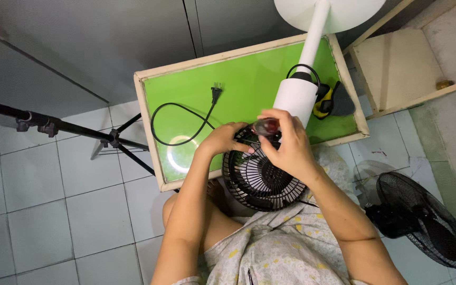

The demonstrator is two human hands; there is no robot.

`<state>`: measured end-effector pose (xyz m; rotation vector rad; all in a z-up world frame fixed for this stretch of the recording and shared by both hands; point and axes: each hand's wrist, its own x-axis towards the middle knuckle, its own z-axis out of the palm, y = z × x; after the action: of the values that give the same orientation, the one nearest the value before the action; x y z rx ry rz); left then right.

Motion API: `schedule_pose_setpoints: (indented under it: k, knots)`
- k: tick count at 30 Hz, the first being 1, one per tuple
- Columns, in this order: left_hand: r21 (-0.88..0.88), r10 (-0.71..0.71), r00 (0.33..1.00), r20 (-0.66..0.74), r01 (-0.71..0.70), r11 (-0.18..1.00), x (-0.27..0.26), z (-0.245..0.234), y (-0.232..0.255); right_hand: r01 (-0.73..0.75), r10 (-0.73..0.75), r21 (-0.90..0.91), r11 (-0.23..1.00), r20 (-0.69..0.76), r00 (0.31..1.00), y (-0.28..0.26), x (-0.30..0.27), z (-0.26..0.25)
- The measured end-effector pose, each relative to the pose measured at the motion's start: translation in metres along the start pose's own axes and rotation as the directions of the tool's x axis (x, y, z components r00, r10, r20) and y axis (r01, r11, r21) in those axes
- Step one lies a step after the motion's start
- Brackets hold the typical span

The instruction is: The person uses a screwdriver to tighten screws on a white electric fan placed on a green table, then wipes the fan and a nearby black fan with a yellow cloth.

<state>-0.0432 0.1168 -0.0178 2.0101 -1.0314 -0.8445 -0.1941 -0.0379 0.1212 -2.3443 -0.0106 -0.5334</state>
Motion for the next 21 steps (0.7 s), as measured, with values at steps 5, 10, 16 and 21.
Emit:
schedule_pose_setpoints:
  k: [5,10,16,21]
  knots:
    - [-0.001,-0.036,0.999,-0.028,0.036,0.999,-0.003,0.004,-0.004,0.115,-0.111,0.059,0.992,-0.076,0.991,0.005,0.002,0.008]
    - [-0.042,-0.035,0.996,-0.077,0.032,0.999,-0.010,0.010,-0.007,0.013,-0.029,-0.080,0.997,-0.202,0.979,-0.002,-0.002,0.011]
    - [-0.038,0.059,0.979,-0.193,-0.067,0.997,-0.016,0.009,-0.009,0.153,-0.150,0.018,0.988,-0.135,0.980,0.003,-0.005,0.006]
    - [0.025,0.024,0.989,-0.143,-0.021,0.999,-0.011,0.006,-0.007,0.091,-0.126,-0.188,0.978,-0.186,0.974,0.004,-0.007,0.013]
